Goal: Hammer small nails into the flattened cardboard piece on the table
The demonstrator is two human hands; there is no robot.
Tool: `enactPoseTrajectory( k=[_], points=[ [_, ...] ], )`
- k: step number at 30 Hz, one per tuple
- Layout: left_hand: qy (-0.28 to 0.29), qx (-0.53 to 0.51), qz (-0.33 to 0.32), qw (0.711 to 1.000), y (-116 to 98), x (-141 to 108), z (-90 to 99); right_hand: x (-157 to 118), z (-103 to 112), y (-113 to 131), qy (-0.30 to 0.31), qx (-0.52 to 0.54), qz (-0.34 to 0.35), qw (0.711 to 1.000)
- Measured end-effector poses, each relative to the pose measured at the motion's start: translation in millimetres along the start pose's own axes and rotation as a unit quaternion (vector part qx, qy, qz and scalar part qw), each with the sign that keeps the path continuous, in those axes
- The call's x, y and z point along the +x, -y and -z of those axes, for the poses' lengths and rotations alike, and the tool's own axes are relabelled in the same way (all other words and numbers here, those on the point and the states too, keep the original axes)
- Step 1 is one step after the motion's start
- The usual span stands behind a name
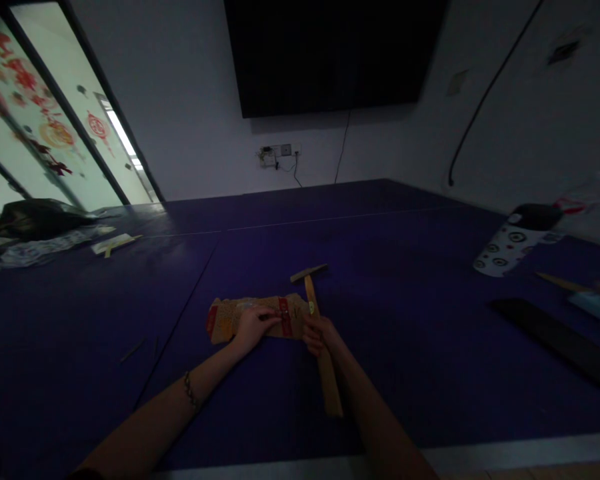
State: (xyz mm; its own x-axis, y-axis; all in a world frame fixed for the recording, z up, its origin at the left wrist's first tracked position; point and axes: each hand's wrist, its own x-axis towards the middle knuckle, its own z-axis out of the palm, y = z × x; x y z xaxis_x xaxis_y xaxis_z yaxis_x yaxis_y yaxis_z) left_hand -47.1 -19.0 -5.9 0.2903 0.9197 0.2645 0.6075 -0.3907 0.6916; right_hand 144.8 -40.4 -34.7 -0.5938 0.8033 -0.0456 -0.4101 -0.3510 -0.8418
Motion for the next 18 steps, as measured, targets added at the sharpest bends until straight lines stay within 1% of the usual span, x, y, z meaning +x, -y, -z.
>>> enactPoseTrajectory(
  k=[7, 13, 18],
  points=[
    [0.002, 0.025, 0.026, 0.999, 0.4, -1.5, -1.5, -3.6, -7.4, 4.7, -0.018, 0.000, -0.001, 1.000],
    [0.000, 0.026, -0.008, 1.000, -3.9, -3.6, 1.5, -4.7, -8.7, 5.9, -0.021, -0.007, -0.008, 1.000],
    [0.005, 0.025, -0.028, 0.999, -4.0, -3.7, 3.2, -4.0, -10.4, 5.5, -0.035, -0.018, -0.004, 0.999]
  ],
)
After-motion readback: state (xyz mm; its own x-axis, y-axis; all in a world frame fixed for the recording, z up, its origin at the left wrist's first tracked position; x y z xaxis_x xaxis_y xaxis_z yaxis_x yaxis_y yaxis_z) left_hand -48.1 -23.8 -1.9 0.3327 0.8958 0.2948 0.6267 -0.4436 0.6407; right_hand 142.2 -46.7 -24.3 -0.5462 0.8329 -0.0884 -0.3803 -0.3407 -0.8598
